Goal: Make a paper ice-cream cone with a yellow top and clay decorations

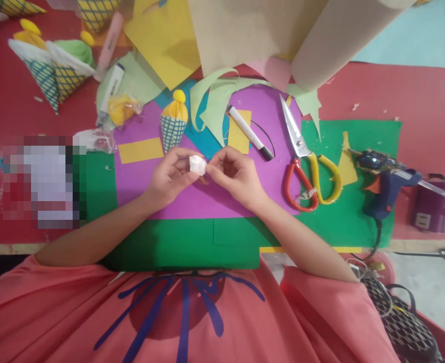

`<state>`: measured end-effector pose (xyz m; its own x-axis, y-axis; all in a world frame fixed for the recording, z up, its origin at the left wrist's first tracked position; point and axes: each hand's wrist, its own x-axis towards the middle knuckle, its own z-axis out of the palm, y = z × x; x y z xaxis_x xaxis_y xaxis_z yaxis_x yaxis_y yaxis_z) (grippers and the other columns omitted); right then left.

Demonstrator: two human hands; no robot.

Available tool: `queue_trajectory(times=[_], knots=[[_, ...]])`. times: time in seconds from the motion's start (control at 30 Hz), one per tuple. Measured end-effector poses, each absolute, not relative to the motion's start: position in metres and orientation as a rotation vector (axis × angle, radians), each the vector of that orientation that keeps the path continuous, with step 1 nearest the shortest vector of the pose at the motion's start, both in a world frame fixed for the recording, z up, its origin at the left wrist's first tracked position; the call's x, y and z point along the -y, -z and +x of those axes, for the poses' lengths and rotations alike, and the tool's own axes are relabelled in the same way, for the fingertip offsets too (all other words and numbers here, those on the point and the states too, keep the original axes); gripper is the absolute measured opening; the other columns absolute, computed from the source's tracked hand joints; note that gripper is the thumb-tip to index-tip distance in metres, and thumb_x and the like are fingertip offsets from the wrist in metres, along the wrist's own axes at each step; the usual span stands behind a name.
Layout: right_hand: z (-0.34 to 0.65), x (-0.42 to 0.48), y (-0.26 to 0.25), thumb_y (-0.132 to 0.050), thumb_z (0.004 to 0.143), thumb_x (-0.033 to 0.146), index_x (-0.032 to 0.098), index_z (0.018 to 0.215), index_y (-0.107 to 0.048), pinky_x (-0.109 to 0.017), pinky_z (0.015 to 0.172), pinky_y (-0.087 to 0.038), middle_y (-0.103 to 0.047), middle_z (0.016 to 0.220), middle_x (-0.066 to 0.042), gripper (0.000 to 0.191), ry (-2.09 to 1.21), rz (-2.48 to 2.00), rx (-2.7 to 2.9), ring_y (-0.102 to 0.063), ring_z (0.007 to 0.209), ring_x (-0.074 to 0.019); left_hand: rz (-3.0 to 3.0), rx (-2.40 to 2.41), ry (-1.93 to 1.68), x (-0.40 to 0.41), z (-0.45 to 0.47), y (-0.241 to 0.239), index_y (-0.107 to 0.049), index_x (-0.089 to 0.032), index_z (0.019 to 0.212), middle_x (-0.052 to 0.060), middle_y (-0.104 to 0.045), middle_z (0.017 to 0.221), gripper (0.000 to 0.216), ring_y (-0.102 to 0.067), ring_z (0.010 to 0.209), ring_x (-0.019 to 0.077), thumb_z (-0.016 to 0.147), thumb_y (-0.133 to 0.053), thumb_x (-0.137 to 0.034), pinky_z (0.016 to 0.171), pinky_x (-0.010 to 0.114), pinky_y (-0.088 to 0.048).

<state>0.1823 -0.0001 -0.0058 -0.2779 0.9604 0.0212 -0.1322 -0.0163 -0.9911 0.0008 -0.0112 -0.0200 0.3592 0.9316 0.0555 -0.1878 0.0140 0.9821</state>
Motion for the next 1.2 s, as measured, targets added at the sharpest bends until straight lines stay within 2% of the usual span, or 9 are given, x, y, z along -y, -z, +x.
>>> queue_trajectory(times=[0.23, 0.47, 0.57, 0.63, 0.73, 0.83, 0.97, 1.13, 1.2], knots=[[0.19, -0.009, 0.011, -0.073, 0.083, 0.051, 0.024, 0.094, -0.056, -0.023, 0.048, -0.046, -0.058, 0.073, 0.004, 0.033, -1.448, -0.981, 1.319, -0.053, 0.054, -0.0078, 1.186, -0.864, -1.0, 0.012, 0.001, 0.019, -0.051, -0.021, 0.106, 0.001, -0.075, 0.092, 0.028, -0.076, 0.074, 0.0121, 0.09, -0.066, -0.039, 0.061, 0.018, -0.058], [0.192, -0.007, 0.007, -0.051, 0.099, 0.044, 0.021, 0.07, -0.059, -0.03, 0.064, -0.053, -0.064, 0.071, -0.001, 0.038, -1.186, -1.007, 1.525, -0.061, 0.065, -0.0124, 1.099, -0.801, -0.912, 0.009, 0.0, 0.01, -0.051, -0.02, 0.099, 0.0, -0.073, 0.079, 0.032, -0.074, 0.066, 0.0119, 0.097, -0.049, -0.052, 0.058, 0.02, -0.056], [0.188, 0.001, 0.007, -0.063, 0.092, 0.047, 0.021, 0.096, -0.067, -0.03, 0.064, -0.053, -0.066, 0.08, -0.003, 0.027, -1.078, -0.954, 1.717, -0.062, 0.07, -0.0142, 1.196, -0.885, -0.912, 0.01, 0.001, 0.007, -0.052, -0.02, 0.091, -0.002, -0.069, 0.074, 0.036, -0.069, 0.06, 0.0098, 0.095, -0.053, -0.055, 0.057, 0.02, -0.054], [0.185, 0.004, 0.008, -0.071, 0.086, 0.048, 0.02, 0.116, -0.065, -0.027, 0.06, -0.051, -0.064, 0.079, -0.001, 0.041, -1.02, -0.939, 1.825, -0.058, 0.065, -0.0126, 1.287, -0.951, -0.94, 0.011, 0.0, 0.008, -0.053, -0.02, 0.086, -0.003, -0.065, 0.07, 0.038, -0.064, 0.059, 0.0084, 0.091, -0.058, -0.057, 0.054, 0.019, -0.05], [0.185, 0.005, 0.011, -0.07, 0.089, 0.042, 0.02, 0.118, -0.068, -0.025, 0.063, -0.051, -0.065, 0.077, 0.0, 0.037, -0.898, -0.936, 1.926, -0.057, 0.065, -0.0114, 1.349, -0.971, -0.948, 0.013, -0.002, 0.014, -0.057, -0.019, 0.087, 0.0, -0.065, 0.075, 0.046, -0.064, 0.069, 0.011, 0.092, -0.05, -0.064, 0.058, 0.02, -0.05], [0.187, 0.004, 0.012, -0.069, 0.09, 0.037, 0.021, 0.114, -0.07, -0.025, 0.064, -0.052, -0.068, 0.08, 0.0, 0.029, -0.846, -0.939, 1.904, -0.06, 0.068, -0.0115, 1.313, -0.931, -0.928, 0.015, -0.006, 0.02, -0.061, -0.019, 0.106, 0.005, -0.072, 0.091, 0.058, -0.07, 0.087, 0.0171, 0.094, -0.036, -0.07, 0.074, 0.027, -0.056], [0.189, 0.004, 0.009, -0.067, 0.091, 0.034, 0.022, 0.109, -0.068, -0.025, 0.062, -0.052, -0.069, 0.08, 0.0, 0.021, -0.859, -0.923, 1.88, -0.061, 0.065, -0.0113, 1.298, -0.936, -0.889, 0.015, -0.005, 0.02, -0.058, -0.023, 0.125, 0.004, -0.075, 0.094, 0.052, -0.074, 0.088, 0.0175, 0.089, -0.057, -0.061, 0.076, 0.027, -0.059], [0.189, 0.007, 0.005, -0.062, 0.095, 0.031, 0.023, 0.098, -0.069, -0.026, 0.062, -0.052, -0.071, 0.084, -0.002, 0.011, -0.882, -0.884, 1.897, -0.062, 0.068, -0.0128, 1.299, -0.894, -0.878, 0.014, -0.002, 0.016, -0.065, -0.02, 0.104, 0.004, -0.075, 0.097, 0.036, -0.074, 0.089, 0.0145, 0.084, -0.072, -0.048, 0.076, 0.022, -0.06], [0.19, 0.007, 0.005, -0.063, 0.094, 0.036, 0.024, 0.106, -0.068, -0.028, 0.061, -0.051, -0.069, 0.083, -0.002, 0.018, -0.918, -0.888, 1.874, -0.06, 0.066, -0.0134, 1.314, -0.875, -0.887, 0.014, -0.002, 0.014, -0.065, -0.018, 0.096, 0.003, -0.074, 0.091, 0.033, -0.073, 0.084, 0.013, 0.082, -0.074, -0.047, 0.074, 0.021, -0.059]])
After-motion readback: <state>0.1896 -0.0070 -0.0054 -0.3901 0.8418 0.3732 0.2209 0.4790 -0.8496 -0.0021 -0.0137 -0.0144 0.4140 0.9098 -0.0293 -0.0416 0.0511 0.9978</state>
